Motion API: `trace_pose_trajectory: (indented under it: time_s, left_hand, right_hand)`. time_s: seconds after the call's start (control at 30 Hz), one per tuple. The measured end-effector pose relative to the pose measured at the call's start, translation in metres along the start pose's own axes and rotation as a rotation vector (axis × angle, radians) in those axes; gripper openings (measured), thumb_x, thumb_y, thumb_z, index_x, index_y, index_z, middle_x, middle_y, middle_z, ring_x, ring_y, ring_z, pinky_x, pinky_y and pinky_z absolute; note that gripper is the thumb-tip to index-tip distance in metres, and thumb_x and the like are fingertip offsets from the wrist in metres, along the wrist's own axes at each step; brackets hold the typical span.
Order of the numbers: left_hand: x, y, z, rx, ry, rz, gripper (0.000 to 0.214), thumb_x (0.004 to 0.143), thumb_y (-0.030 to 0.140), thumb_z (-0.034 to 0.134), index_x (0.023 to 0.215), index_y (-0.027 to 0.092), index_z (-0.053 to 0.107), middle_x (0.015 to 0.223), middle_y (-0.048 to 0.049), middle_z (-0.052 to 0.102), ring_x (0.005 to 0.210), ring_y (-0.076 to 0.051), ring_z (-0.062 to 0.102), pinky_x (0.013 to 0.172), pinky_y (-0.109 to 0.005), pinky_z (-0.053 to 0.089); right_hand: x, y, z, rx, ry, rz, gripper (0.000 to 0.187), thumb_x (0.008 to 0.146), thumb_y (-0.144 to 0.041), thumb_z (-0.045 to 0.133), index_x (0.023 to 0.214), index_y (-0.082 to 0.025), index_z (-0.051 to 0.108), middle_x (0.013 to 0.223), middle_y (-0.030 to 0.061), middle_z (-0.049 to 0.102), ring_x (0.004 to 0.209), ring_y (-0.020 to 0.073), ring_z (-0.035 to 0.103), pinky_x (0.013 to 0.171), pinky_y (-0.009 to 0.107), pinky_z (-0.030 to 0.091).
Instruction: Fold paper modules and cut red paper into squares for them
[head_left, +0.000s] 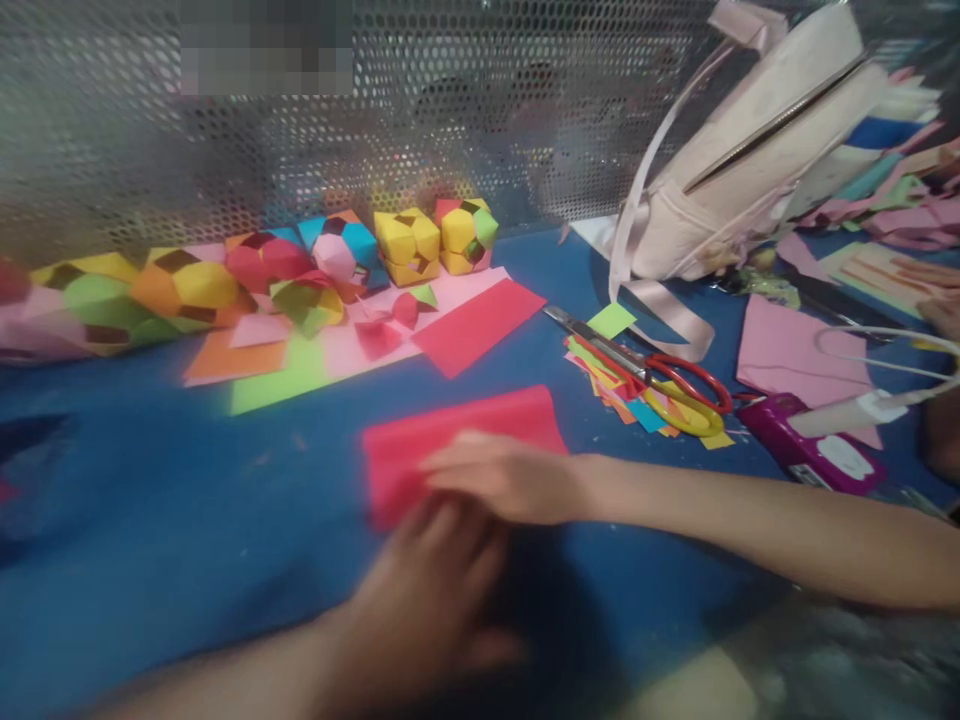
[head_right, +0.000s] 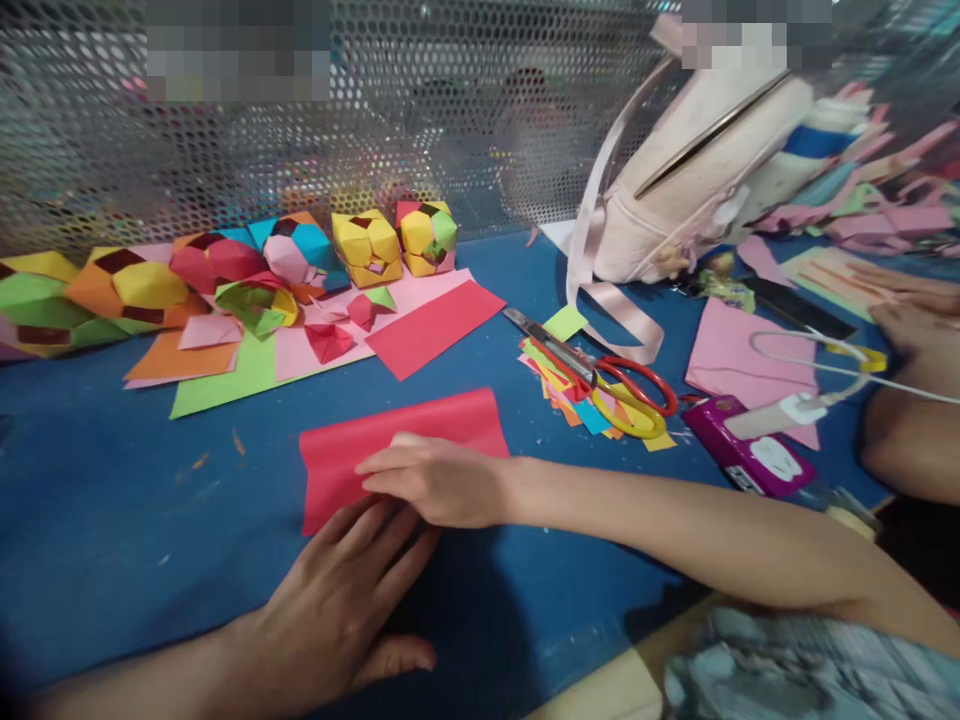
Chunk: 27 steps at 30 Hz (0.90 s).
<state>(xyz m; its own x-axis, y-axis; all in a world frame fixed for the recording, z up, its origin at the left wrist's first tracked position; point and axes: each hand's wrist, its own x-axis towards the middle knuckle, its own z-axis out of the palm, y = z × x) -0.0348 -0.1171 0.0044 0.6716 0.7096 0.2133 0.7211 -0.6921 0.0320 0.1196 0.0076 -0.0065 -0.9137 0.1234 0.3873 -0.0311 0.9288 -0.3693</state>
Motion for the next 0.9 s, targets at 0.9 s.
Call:
trace_pose_trajectory:
  time_s: [0.9]
  left_hand:
    - [-0.003,0.011,0.006,-0.018,0.066,-0.059,0.068,0.087,0.068,0.036,0.116,0.012,0.06,0.129,-0.0203,0.058,0.112,-0.033,0.057,0.098,-0.046,0.042]
  right_hand:
    - [-0.05,-0.023,-0.02,-0.194,0.049,0.17,0.031,0.09,-0.008,0.044,0.115,-0.014,0.061,0.111,0.0117,0.07,0.104,0.0226,0.062,0.086,0.041,0.054]
